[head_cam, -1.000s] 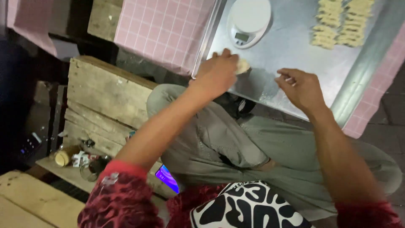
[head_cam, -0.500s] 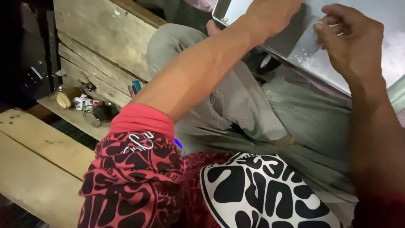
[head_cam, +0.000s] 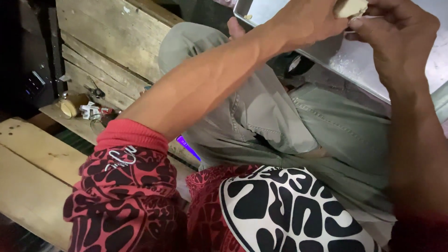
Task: Pinching small pieces of dough and rolling them into shaped snacks before placing them on a baking tray.
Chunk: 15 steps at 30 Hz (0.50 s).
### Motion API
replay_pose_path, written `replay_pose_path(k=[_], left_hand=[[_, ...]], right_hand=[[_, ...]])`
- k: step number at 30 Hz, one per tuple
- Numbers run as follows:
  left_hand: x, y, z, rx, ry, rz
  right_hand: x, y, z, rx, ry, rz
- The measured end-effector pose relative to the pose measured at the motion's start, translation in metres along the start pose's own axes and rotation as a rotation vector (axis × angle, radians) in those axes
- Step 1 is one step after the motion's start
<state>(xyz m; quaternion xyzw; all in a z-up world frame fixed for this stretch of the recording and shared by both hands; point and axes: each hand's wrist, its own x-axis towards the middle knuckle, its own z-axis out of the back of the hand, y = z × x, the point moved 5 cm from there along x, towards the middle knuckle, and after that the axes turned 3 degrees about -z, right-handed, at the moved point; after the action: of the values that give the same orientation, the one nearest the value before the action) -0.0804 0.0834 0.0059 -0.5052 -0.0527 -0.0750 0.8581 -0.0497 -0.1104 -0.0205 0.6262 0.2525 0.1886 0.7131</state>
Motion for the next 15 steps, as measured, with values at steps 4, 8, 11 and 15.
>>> replay_pose_path(k=[4, 8, 11, 15], left_hand=[[0.014, 0.008, -0.014, -0.138, 0.008, -0.084], [0.033, 0.007, -0.021, -0.1, 0.045, -0.069], [0.039, 0.022, -0.031, -0.287, 0.161, 0.178], [0.041, 0.028, -0.029, -0.642, 0.202, 0.42]], right_hand=[[0.007, -0.001, 0.005, 0.028, -0.105, -0.026], [0.014, -0.015, 0.021, -0.076, -0.304, -0.149], [0.022, -0.033, 0.028, -0.156, -0.398, -0.302], [0.024, -0.049, 0.019, 0.531, -0.498, -0.339]])
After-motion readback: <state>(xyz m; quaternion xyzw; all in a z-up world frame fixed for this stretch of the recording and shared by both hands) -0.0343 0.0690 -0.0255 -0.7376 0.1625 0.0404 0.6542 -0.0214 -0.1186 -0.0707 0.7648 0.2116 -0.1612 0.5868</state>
